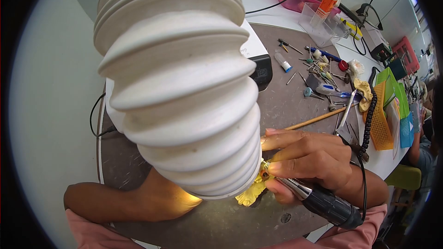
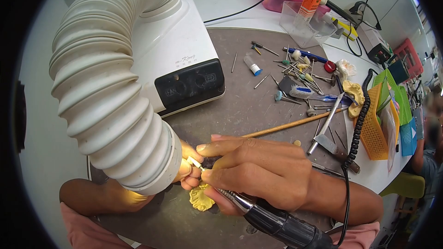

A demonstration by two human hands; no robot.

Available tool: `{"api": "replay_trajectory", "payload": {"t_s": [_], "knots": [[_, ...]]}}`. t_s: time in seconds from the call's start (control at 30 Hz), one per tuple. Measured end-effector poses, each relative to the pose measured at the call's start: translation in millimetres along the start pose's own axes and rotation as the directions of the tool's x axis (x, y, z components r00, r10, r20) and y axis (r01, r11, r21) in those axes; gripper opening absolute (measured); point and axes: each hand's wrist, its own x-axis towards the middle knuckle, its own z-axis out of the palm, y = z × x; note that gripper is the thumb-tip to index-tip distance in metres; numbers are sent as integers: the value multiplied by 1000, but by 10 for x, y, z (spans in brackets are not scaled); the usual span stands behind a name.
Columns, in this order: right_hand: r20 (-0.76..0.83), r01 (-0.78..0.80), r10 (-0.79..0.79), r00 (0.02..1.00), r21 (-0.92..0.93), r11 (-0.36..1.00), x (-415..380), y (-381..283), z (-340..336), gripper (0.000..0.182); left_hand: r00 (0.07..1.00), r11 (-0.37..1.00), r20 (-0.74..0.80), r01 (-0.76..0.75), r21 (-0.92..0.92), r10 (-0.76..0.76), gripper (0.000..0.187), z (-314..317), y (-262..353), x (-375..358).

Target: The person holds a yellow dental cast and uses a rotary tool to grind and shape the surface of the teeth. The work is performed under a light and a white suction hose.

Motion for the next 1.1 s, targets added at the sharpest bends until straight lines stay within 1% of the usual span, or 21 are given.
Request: {"api": "replay_trajectory", "payload": {"t_s": [0.03,0.07,0.2,0.27,0.4,0.43,0.47,0.5,0.57,0.6,0.67,0.7,0.73,0.8,0.83,0.87,0.93,0.97,1.0,1.07,1.1], "knots": [[7,5,-5,1000,1,1000,0,10,4,17,992,984,32,128,-128,-125,39,-10,53,10],[14,10,-10,1000,2,1000,0,16,5,17,967,935,78,255,-248,-243,39,-20,83,16],[41,5,-5,999,5,1000,2,-4,-13,18,975,962,105,212,-173,-196,39,-52,105,19],[28,-5,6,1000,-29,1000,1,6,-6,17,962,941,116,266,-207,-246,38,-47,83,10],[33,10,-9,999,-7,1000,7,11,-17,17,958,943,134,274,-187,-252,37,-70,36,-4],[66,21,-19,998,-34,999,5,22,-38,22,958,946,138,272,-173,-251,37,-70,22,-8],[99,34,-28,995,-60,998,5,32,-53,28,959,951,142,267,-156,-246,37,-79,11,-14],[98,32,-26,995,-64,997,7,35,-56,28,960,957,146,259,-133,-239,37,-92,2,-14],[65,34,-34,997,-10,999,5,30,-61,27,964,971,155,229,-75,-216,36,-123,24,-2],[62,29,-28,998,-22,999,2,34,-47,27,964,972,165,222,-73,-208,36,-118,53,11],[-80,-26,30,996,53,998,-15,55,-18,21,980,977,31,200,-81,-198,33,-106,202,2],[-8,-19,20,1000,45,999,-22,75,-85,29,992,984,62,121,-132,-114,30,-89,345,34],[-15,-22,22,1000,27,999,-30,87,-104,29,992,986,75,109,-128,-100,30,-71,392,58],[-42,-74,78,996,89,993,-57,112,-109,30,999,963,-31,-45,-265,38,20,-27,453,96],[-44,-80,83,996,54,995,-61,113,-115,29,996,990,-69,-72,-118,64,17,-32,419,93],[-46,-74,77,996,50,996,-83,96,-119,29,995,990,-70,-78,-113,71,17,-30,338,108],[-59,-304,331,942,270,914,-107,65,-103,28,953,968,-243,-128,217,181,16,-16,235,128],[-56,-336,369,928,302,892,-109,53,-99,28,950,962,-265,-95,255,164,16,-11,267,147],[-57,-328,360,931,300,896,-109,42,-99,28,948,961,-269,-99,259,170,16,-20,291,160],[-36,-450,500,865,385,806,-64,27,-96,28,884,805,-248,-205,557,397,16,-75,238,185],[-45,-444,496,867,381,811,-74,-25,-114,28,881,799,-243,-213,562,406,16,-62,262,159]]}}
